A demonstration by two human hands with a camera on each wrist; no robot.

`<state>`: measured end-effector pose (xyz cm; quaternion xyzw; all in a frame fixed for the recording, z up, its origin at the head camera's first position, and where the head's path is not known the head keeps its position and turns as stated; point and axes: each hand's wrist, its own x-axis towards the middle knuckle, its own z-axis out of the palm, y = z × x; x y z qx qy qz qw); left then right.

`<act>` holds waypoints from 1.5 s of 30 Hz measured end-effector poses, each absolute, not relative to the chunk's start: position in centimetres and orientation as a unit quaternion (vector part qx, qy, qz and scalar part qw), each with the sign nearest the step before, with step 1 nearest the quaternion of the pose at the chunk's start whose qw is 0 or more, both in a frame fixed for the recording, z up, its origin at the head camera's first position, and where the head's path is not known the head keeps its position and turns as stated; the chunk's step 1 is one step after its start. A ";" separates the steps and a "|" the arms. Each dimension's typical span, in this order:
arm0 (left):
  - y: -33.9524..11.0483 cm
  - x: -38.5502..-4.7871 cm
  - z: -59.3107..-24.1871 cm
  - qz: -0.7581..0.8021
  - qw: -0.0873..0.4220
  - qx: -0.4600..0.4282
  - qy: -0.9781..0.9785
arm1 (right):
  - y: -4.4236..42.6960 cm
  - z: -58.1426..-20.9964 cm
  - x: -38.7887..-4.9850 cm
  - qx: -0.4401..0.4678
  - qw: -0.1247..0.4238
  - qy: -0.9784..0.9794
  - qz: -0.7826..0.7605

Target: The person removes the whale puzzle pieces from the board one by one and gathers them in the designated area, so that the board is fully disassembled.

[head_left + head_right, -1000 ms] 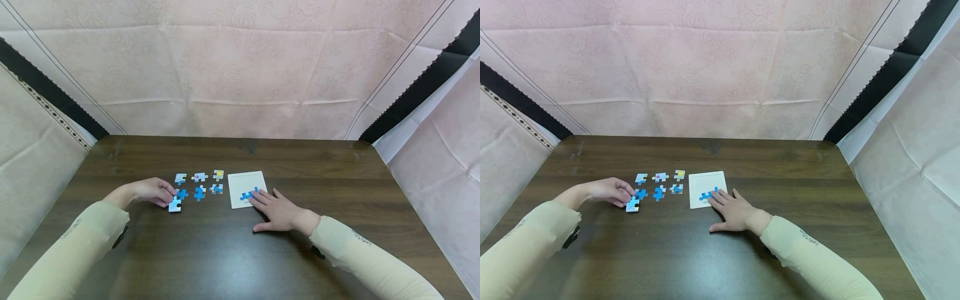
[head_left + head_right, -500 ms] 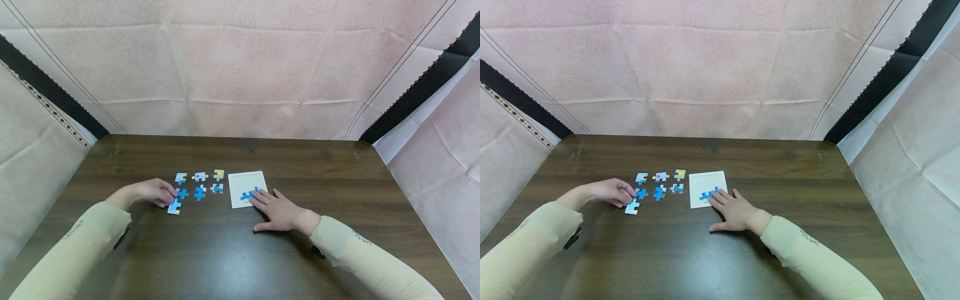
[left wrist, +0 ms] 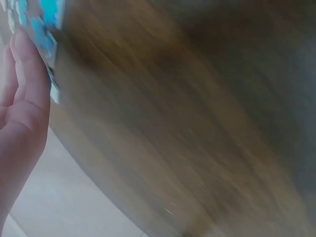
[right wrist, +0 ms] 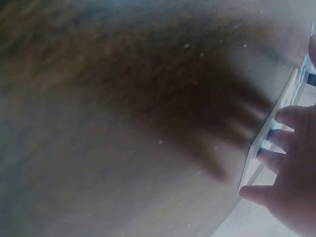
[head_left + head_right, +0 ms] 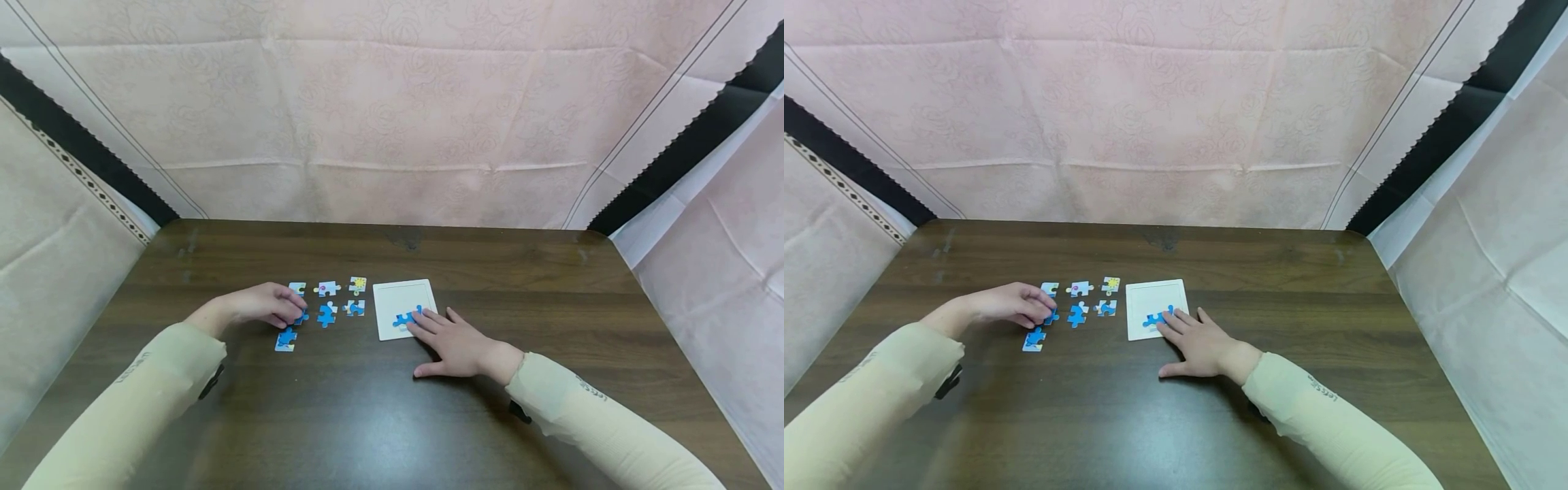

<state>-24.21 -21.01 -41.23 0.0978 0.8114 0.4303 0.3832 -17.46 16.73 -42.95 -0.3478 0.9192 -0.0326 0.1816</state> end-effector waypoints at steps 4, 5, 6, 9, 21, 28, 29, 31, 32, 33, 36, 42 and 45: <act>-19.5 -24.4 -41.2 0.435 0.378 0.108 0.810 | 16.8 -42.9 -17.5 -0.346 0.177 0.920 -0.039; -19.1 -24.5 -41.2 0.435 0.376 0.112 0.810 | 16.8 -42.9 -17.5 -0.348 0.175 0.920 -0.039; -18.7 -24.5 -41.2 0.435 0.375 0.115 0.811 | 16.8 -43.0 -17.5 -0.349 0.172 0.920 -0.041; -17.5 -24.7 -41.2 0.434 0.371 0.126 0.811 | 16.8 -43.0 -17.5 -0.355 0.160 0.920 -0.051; -12.3 -25.2 -41.0 0.443 0.372 0.124 0.806 | 17.3 -43.1 -17.7 -0.351 0.137 0.924 -0.056; -10.4 -25.5 -41.3 0.455 0.386 0.130 0.792 | 18.0 -43.0 -17.9 -0.336 0.150 0.929 -0.053; -10.2 -25.5 -41.3 0.454 0.388 0.132 0.791 | 18.1 -43.0 -17.9 -0.334 0.152 0.929 -0.053; -9.7 -25.5 -41.5 0.453 0.392 0.130 0.790 | 18.2 -43.0 -17.8 -0.330 0.156 0.929 -0.052; -9.5 -25.5 -41.5 0.453 0.393 0.125 0.790 | 18.3 -43.0 -17.8 -0.329 0.158 0.930 -0.052; -9.2 -25.6 -41.5 0.455 0.395 0.124 0.788 | 18.3 -43.0 -17.8 -0.328 0.159 0.930 -0.053; -8.5 -25.6 -41.5 0.463 0.403 0.114 0.781 | 18.3 -43.0 -17.8 -0.327 0.163 0.929 -0.055; -7.2 -25.5 -41.4 0.483 0.419 0.107 0.761 | 18.2 -42.9 -17.8 -0.326 0.165 0.929 -0.055; -6.9 -25.5 -41.5 0.490 0.420 0.109 0.756 | 18.2 -42.9 -17.9 -0.326 0.166 0.929 -0.052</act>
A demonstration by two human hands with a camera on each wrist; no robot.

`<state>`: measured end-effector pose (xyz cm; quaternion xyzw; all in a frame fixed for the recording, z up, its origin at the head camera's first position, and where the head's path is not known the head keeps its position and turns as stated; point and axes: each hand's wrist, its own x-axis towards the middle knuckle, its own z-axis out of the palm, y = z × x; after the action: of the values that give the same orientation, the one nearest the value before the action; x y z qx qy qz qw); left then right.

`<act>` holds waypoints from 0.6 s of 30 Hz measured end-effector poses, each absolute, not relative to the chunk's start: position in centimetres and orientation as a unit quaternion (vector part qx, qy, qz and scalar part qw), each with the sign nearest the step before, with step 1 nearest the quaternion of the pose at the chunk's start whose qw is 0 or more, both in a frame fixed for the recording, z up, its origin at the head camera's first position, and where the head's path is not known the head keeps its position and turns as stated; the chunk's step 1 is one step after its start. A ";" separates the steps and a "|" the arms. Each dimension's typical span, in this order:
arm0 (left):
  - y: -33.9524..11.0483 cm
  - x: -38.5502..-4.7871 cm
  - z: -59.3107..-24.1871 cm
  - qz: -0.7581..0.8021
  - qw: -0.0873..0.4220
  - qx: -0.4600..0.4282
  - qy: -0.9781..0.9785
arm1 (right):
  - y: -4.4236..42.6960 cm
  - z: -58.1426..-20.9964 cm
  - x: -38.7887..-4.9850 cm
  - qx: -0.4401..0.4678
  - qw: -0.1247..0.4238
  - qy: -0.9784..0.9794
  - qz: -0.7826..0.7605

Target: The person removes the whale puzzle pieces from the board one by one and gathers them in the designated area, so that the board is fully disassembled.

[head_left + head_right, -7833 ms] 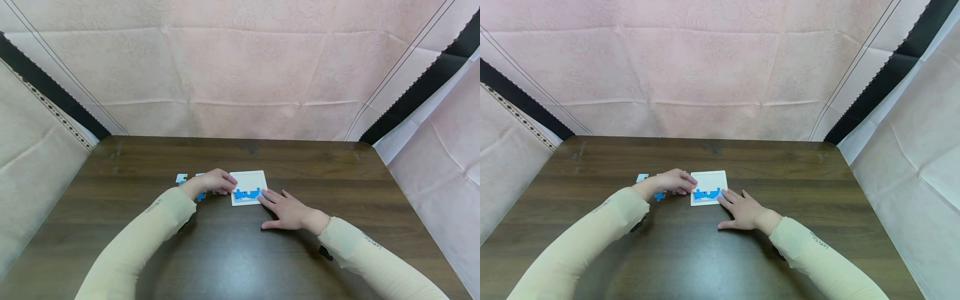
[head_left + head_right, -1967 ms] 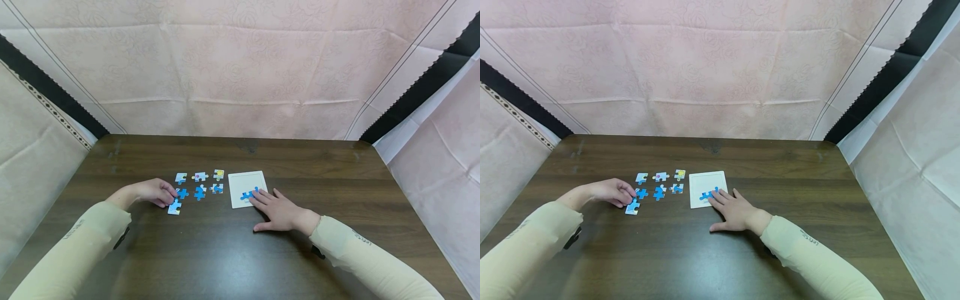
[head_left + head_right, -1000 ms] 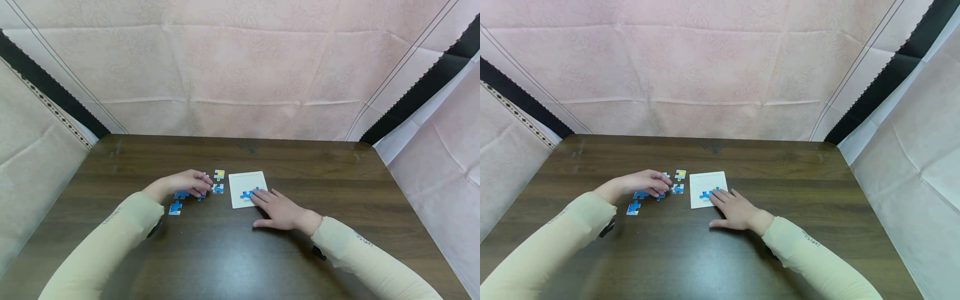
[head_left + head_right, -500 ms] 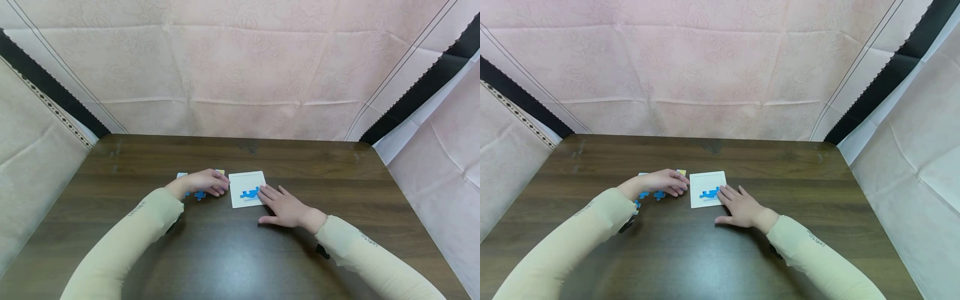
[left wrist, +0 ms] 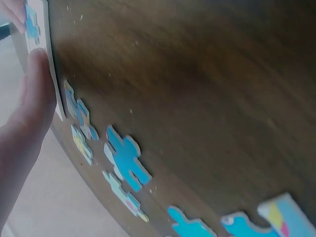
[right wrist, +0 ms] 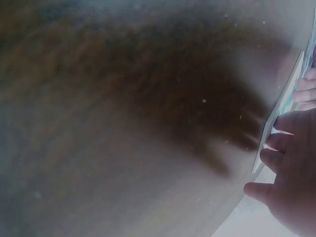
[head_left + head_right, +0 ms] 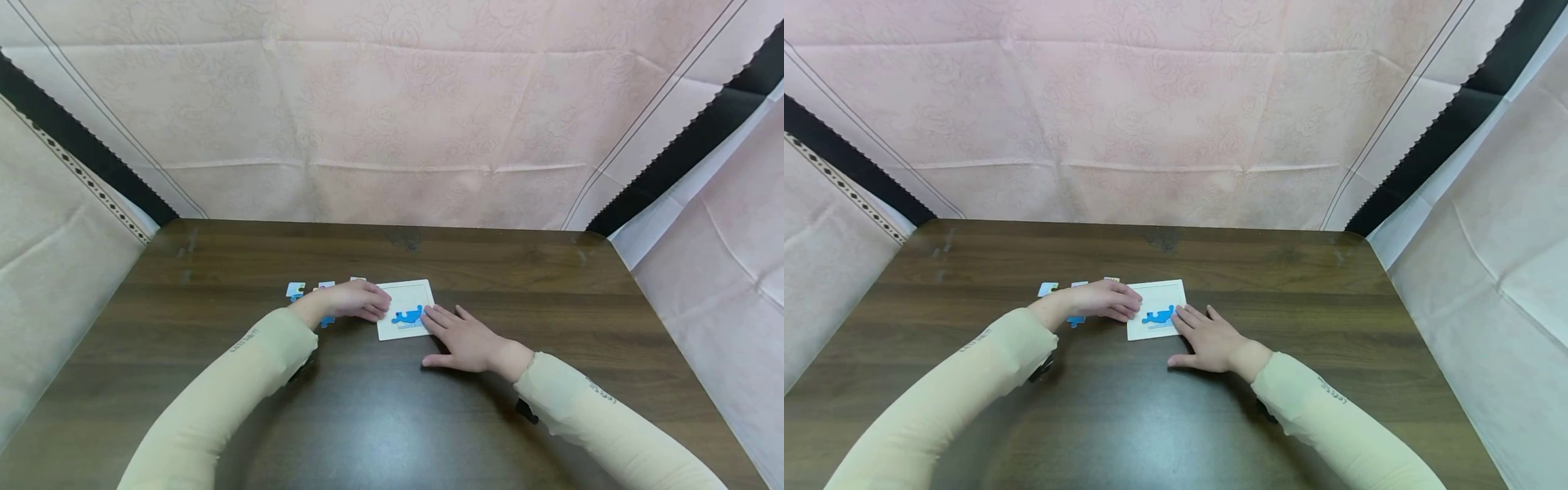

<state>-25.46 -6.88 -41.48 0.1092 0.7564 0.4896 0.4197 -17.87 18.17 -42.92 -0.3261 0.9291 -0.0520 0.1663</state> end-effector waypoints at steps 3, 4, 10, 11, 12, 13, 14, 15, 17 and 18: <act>-6.6 -25.4 -41.7 0.492 0.417 0.115 0.756 | 18.2 -43.0 -17.9 -0.327 0.167 0.929 -0.052; -6.6 -25.4 -41.7 0.492 0.416 0.116 0.756 | 18.2 -43.1 -17.9 -0.327 0.166 0.929 -0.051; -6.2 -25.4 -42.0 0.493 0.415 0.116 0.756 | 18.2 -43.3 -18.0 -0.325 0.168 0.929 -0.049; -6.1 -25.5 -42.0 0.493 0.415 0.116 0.756 | 18.2 -43.3 -18.0 -0.324 0.168 0.930 -0.047; -6.1 -25.5 -42.0 0.494 0.415 0.117 0.755 | 18.3 -43.3 -18.1 -0.325 0.167 0.930 -0.047; -6.0 -25.5 -42.0 0.494 0.415 0.117 0.755 | 18.2 -43.4 -18.1 -0.326 0.166 0.930 -0.046; -6.0 -25.5 -42.0 0.493 0.415 0.118 0.756 | 18.2 -43.4 -18.1 -0.326 0.166 0.930 -0.046; -5.9 -25.5 -42.0 0.493 0.414 0.118 0.756 | 18.2 -43.4 -18.1 -0.325 0.166 0.930 -0.044; -5.9 -25.5 -42.0 0.493 0.414 0.120 0.755 | 18.2 -43.4 -18.0 -0.326 0.165 0.930 -0.045; -5.8 -25.5 -42.0 0.493 0.413 0.120 0.756 | 18.2 -43.3 -18.0 -0.326 0.164 0.930 -0.046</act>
<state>-25.48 -5.82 -42.00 0.1203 0.7563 0.4929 0.4131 -18.02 18.22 -43.33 -0.3264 0.9298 -0.0457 0.1639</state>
